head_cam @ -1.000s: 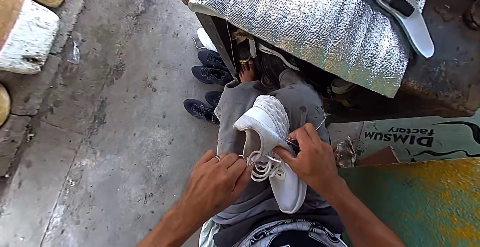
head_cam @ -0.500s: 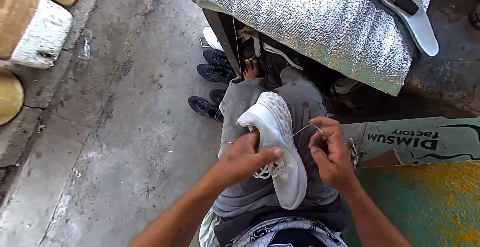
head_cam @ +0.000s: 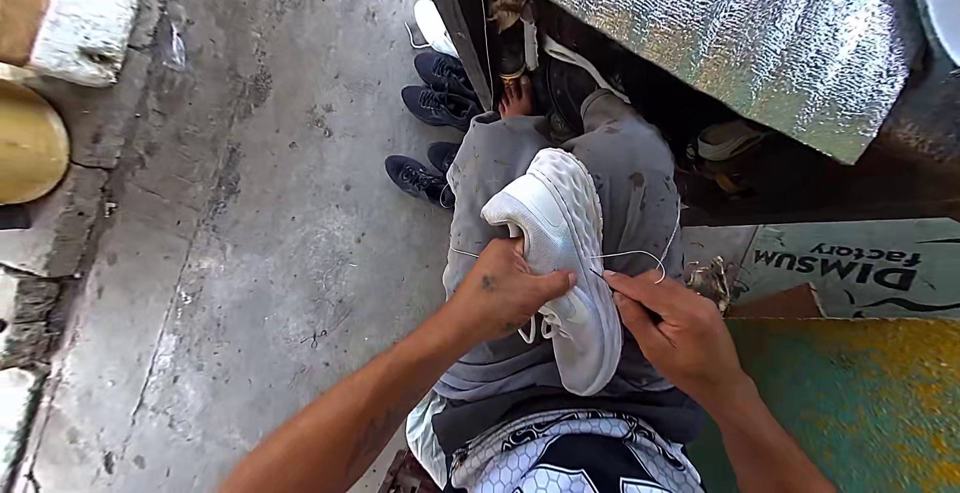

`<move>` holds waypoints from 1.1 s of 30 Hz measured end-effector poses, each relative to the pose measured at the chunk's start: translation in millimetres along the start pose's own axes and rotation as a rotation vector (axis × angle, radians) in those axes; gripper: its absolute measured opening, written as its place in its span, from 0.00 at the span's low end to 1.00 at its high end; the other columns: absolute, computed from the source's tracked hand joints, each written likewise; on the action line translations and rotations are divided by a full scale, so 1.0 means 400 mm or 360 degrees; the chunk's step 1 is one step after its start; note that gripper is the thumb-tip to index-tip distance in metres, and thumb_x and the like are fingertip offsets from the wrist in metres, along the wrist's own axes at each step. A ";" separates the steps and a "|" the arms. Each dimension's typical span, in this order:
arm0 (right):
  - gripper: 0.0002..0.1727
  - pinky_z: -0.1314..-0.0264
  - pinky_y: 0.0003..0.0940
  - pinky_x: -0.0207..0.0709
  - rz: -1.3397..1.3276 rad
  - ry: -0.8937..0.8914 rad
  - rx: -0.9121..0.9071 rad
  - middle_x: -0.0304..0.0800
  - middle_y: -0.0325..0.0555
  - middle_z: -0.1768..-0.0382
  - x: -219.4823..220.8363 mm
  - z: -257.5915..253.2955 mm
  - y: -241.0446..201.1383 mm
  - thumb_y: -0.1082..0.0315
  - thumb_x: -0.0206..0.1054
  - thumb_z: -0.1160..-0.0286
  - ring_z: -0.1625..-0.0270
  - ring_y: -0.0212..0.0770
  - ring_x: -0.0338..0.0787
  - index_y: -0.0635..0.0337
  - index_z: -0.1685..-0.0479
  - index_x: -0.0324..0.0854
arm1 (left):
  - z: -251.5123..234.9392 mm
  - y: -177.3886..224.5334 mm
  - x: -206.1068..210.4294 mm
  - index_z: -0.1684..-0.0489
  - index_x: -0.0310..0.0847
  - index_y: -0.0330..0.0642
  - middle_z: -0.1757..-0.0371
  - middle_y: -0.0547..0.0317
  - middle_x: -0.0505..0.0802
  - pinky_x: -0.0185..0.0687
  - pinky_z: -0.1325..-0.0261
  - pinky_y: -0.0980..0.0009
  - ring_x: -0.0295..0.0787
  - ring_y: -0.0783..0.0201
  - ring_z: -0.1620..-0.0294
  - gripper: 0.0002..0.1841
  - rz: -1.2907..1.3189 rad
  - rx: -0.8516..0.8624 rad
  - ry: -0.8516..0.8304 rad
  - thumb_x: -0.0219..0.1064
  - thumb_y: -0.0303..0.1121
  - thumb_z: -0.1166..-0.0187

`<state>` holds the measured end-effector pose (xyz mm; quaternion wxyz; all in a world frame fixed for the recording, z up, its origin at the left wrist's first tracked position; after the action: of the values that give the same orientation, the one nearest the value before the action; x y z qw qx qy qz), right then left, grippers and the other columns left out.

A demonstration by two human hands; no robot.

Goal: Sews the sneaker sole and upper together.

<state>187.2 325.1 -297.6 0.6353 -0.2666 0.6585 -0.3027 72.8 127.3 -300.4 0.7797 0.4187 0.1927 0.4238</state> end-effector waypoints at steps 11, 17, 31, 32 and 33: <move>0.16 0.61 0.21 0.82 0.0010 -0.0045 0.0016 0.92 0.39 0.63 -0.001 -0.013 0.003 0.62 0.60 0.14 0.64 0.26 0.87 0.49 0.41 0.94 | -0.002 -0.002 -0.001 0.59 0.90 0.38 0.66 0.57 0.97 0.94 0.57 0.69 0.95 0.68 0.65 0.08 0.0020 -0.0007 -0.0007 0.80 0.24 0.32; 0.18 0.77 0.40 0.78 0.0437 -0.0327 -0.0134 0.90 0.42 0.68 -0.060 -0.069 -0.032 0.59 0.58 0.15 0.73 0.39 0.87 0.46 0.39 0.93 | 0.025 -0.057 -0.035 0.40 0.80 0.42 0.56 0.63 0.95 0.91 0.50 0.73 0.93 0.72 0.56 0.17 0.0309 0.0315 -0.0352 0.73 0.27 0.26; 0.10 0.86 0.41 0.72 0.0651 -0.0689 -0.0360 0.81 0.43 0.79 0.018 -0.179 -0.076 0.61 0.59 0.19 0.82 0.44 0.83 0.55 0.64 0.82 | -0.001 -0.106 -0.077 0.50 0.90 0.47 0.55 0.69 0.97 0.89 0.44 0.76 0.93 0.76 0.52 0.08 0.0600 0.0248 -0.0782 0.72 0.27 0.22; 0.10 0.86 0.41 0.73 0.0576 -0.0718 -0.0336 0.81 0.43 0.78 0.012 -0.185 -0.073 0.60 0.60 0.20 0.82 0.43 0.83 0.54 0.64 0.82 | 0.002 -0.104 -0.077 0.49 0.90 0.47 0.55 0.69 0.97 0.89 0.45 0.76 0.93 0.76 0.53 0.08 0.0590 0.0253 -0.0756 0.72 0.27 0.22; 0.10 0.83 0.41 0.75 0.0471 -0.0803 -0.0283 0.82 0.40 0.76 -0.004 -0.191 -0.069 0.57 0.61 0.19 0.79 0.41 0.84 0.52 0.62 0.82 | 0.010 -0.099 -0.080 0.47 0.88 0.46 0.54 0.68 0.97 0.89 0.45 0.75 0.93 0.76 0.52 0.09 0.0561 0.0265 -0.0735 0.72 0.29 0.21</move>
<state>110.0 312.4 -275.6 0.7902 -0.2890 0.5355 -0.0722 77.0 87.5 -332.0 0.6803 0.5935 -0.0314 0.4290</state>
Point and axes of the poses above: each hand's wrist, its own z-axis away from the middle knuckle, its own x-axis out of the palm, y = z × x, the point moved 2 cm from there along -z, towards the middle knuckle
